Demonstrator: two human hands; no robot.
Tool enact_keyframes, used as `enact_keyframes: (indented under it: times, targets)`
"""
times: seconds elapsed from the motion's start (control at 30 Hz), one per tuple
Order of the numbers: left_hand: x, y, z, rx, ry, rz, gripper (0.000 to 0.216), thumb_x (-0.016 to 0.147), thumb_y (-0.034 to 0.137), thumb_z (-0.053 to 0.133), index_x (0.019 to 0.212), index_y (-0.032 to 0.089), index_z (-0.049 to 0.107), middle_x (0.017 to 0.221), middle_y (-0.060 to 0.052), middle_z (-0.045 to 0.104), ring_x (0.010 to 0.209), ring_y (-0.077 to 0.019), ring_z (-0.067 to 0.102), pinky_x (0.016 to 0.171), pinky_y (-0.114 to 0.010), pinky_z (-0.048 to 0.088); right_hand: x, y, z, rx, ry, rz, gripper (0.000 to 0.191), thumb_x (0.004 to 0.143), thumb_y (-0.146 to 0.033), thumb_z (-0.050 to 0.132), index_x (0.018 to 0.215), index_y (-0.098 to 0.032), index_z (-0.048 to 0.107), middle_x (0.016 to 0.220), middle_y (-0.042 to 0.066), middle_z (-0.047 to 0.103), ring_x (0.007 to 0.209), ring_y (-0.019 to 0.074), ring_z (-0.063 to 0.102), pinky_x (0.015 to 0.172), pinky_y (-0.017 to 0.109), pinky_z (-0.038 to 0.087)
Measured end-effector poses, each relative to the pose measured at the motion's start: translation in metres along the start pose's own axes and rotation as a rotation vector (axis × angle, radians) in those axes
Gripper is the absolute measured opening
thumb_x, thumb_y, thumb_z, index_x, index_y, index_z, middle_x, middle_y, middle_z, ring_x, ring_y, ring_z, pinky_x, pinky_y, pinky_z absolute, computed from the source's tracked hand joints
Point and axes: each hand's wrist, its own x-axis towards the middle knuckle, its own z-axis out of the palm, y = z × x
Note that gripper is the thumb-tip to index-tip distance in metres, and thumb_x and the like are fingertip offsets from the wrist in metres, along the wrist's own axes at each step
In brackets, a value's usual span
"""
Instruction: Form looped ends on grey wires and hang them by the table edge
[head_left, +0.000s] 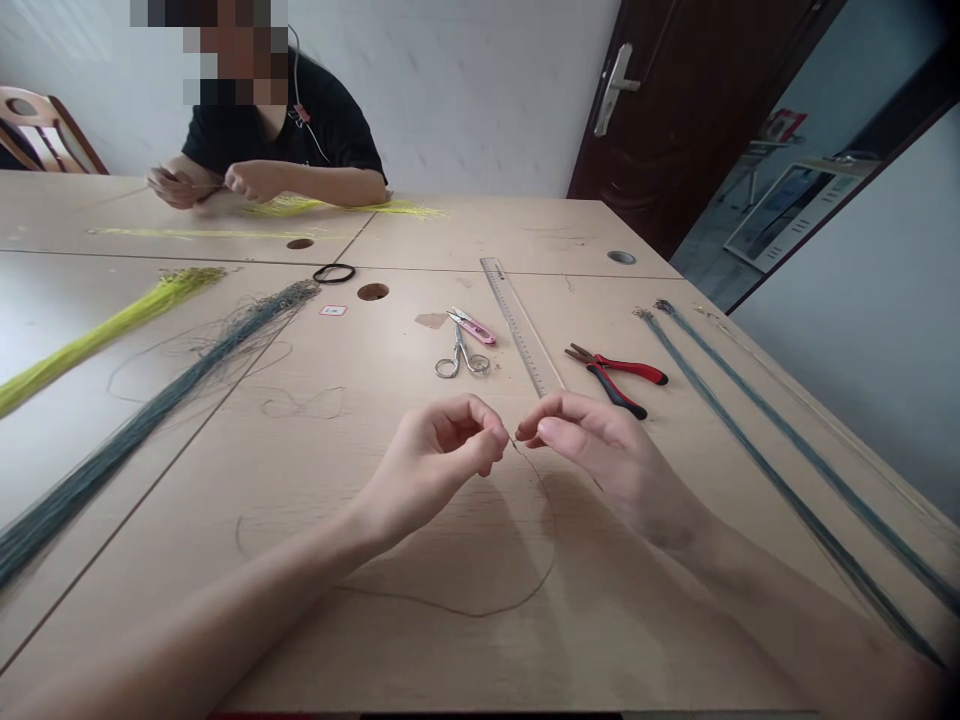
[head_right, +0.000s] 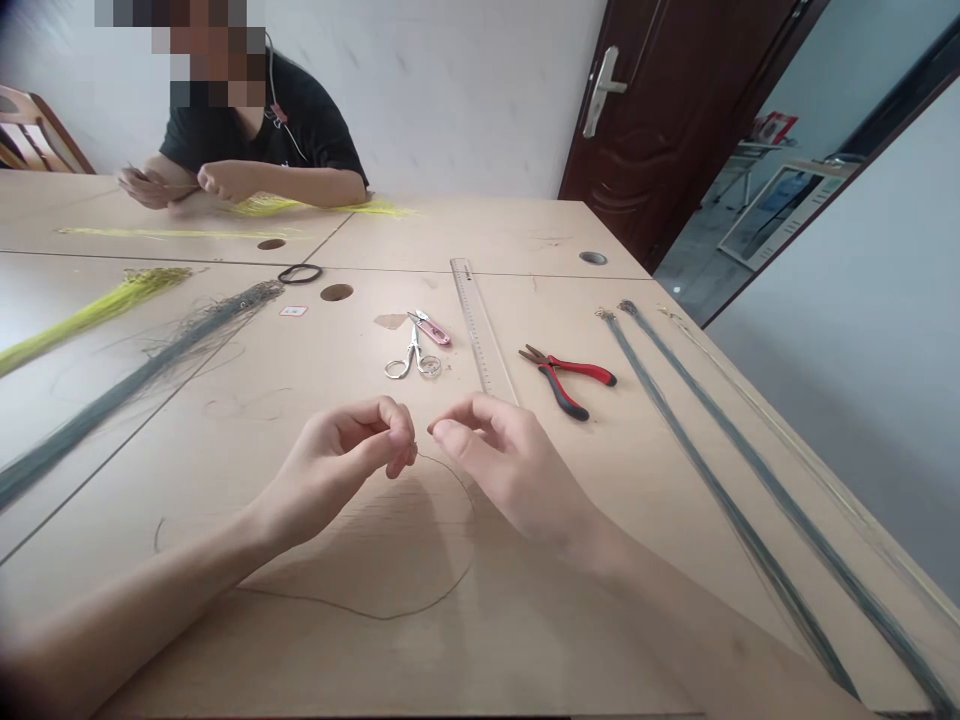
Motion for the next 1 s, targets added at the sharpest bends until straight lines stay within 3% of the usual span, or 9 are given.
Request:
enact_keyframes:
  times: [0.13,0.37,0.6,0.77,1.0]
  targets:
    - [0.001,-0.001,0.000,0.024,-0.016,-0.021,0.017,0.077,0.018,0.054,0.061,0.015,0.052,0.055,0.005,0.046,0.054,-0.0072,0.039,0.051,-0.020,0.030,0.000,-0.001,0.001,-0.044,-0.065,-0.024,0.016,0.085,-0.034,0.053,0.087,-0.023,0.065,0.076,-0.001,0.060,0.073,0.0124,0.056,0.065,0.025,0.043]
    - [0.002,-0.002,-0.001,0.033,-0.056,-0.049,0.016,0.078,0.014,0.053,0.062,0.015,0.055,0.056,0.005,0.047,0.055,-0.0071,0.040,0.054,-0.020,0.030,0.002,0.003,0.002,-0.143,-0.055,-0.072,0.016,0.086,-0.031,0.053,0.077,-0.021,0.063,0.071,-0.002,0.057,0.069,0.0120,0.055,0.066,0.026,0.043]
    - [0.002,-0.003,-0.001,-0.007,-0.100,-0.089,0.018,0.080,0.020,0.050,0.064,0.015,0.055,0.058,0.003,0.049,0.056,-0.0087,0.040,0.054,-0.023,0.029,0.003,0.009,0.004,-0.389,0.007,-0.489,0.014,0.087,-0.014,0.048,0.079,-0.020,0.058,0.078,-0.001,0.059,0.076,0.0117,0.054,0.072,0.027,0.042]
    - [0.003,-0.008,0.001,-0.039,-0.129,-0.125,0.020,0.081,0.025,0.050,0.064,0.015,0.054,0.060,0.002,0.047,0.060,-0.0104,0.042,0.058,-0.024,0.032,0.004,0.014,0.004,-0.794,0.126,-0.795,0.010,0.085,-0.010,0.048,0.082,-0.017,0.056,0.081,0.004,0.060,0.081,0.0166,0.054,0.074,0.033,0.042]
    - [0.002,-0.008,0.002,-0.049,-0.153,-0.125,0.024,0.083,0.031,0.046,0.068,0.016,0.055,0.062,0.000,0.049,0.063,-0.0121,0.045,0.063,-0.026,0.036,0.005,0.014,0.002,-0.888,0.205,-0.837,0.010,0.085,-0.010,0.049,0.080,-0.017,0.053,0.078,0.003,0.060,0.079,0.0164,0.053,0.074,0.033,0.040]
